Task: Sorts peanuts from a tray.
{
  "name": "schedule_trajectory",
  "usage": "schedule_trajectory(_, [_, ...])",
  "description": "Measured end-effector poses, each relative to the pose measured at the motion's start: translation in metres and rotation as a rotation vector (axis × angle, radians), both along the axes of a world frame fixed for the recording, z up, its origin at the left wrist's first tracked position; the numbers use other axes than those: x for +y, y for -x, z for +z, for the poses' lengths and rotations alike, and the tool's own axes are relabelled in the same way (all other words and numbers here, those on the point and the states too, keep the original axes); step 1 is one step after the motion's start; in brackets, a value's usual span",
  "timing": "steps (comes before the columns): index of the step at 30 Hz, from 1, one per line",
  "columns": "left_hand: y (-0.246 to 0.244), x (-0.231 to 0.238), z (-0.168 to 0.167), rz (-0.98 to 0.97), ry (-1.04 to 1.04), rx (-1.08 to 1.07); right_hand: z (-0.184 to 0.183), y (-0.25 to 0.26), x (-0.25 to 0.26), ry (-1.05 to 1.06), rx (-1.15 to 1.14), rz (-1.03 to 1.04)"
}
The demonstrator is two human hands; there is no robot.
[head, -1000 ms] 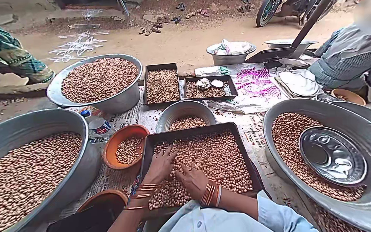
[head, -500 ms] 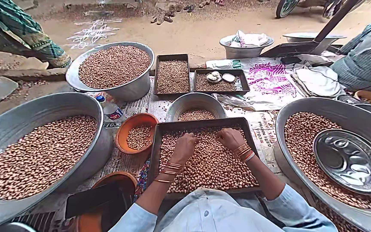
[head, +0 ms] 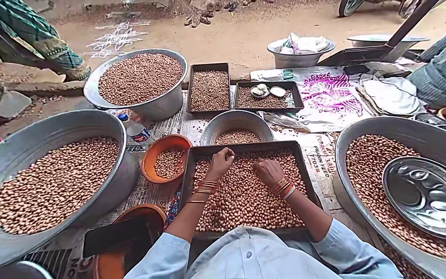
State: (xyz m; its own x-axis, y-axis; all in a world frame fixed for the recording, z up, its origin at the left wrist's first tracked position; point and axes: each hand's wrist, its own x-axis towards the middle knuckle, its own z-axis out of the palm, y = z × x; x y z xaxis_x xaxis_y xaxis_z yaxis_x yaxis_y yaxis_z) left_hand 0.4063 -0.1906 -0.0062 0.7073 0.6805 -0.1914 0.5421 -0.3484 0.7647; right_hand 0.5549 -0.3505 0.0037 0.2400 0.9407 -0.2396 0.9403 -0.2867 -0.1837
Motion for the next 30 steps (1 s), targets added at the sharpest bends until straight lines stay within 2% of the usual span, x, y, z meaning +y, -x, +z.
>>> schedule_trajectory(3, [-0.02,-0.014,-0.008,-0.114,-0.219,0.066,0.0,0.001,-0.001,0.017,0.004,-0.014])
schedule_trajectory(6, [-0.036,-0.025,-0.013,-0.205,-0.316,0.218,0.0,0.001,-0.003,0.022,0.001,-0.034])
schedule_trajectory(8, [-0.042,-0.027,-0.016,-0.243,-0.328,0.275,0.001,0.001,-0.004,0.023,-0.006,-0.04])
schedule_trajectory(10, [-0.04,-0.024,-0.017,-0.228,-0.317,0.232,0.001,0.001,-0.004,0.026,-0.01,-0.041])
schedule_trajectory(14, [-0.02,-0.004,-0.007,0.074,-0.121,-0.073,-0.003,-0.001,-0.005,-0.005,-0.015,-0.014])
schedule_trajectory(16, [-0.014,0.004,-0.003,0.108,-0.083,-0.077,-0.003,-0.001,-0.007,-0.013,-0.019,-0.005])
schedule_trajectory(24, [-0.028,-0.015,-0.014,-0.173,-0.312,0.251,0.002,0.004,-0.008,0.089,0.024,-0.059])
schedule_trajectory(30, [-0.03,-0.015,-0.018,-0.211,-0.318,0.298,0.004,-0.003,-0.004,0.175,0.099,-0.058])
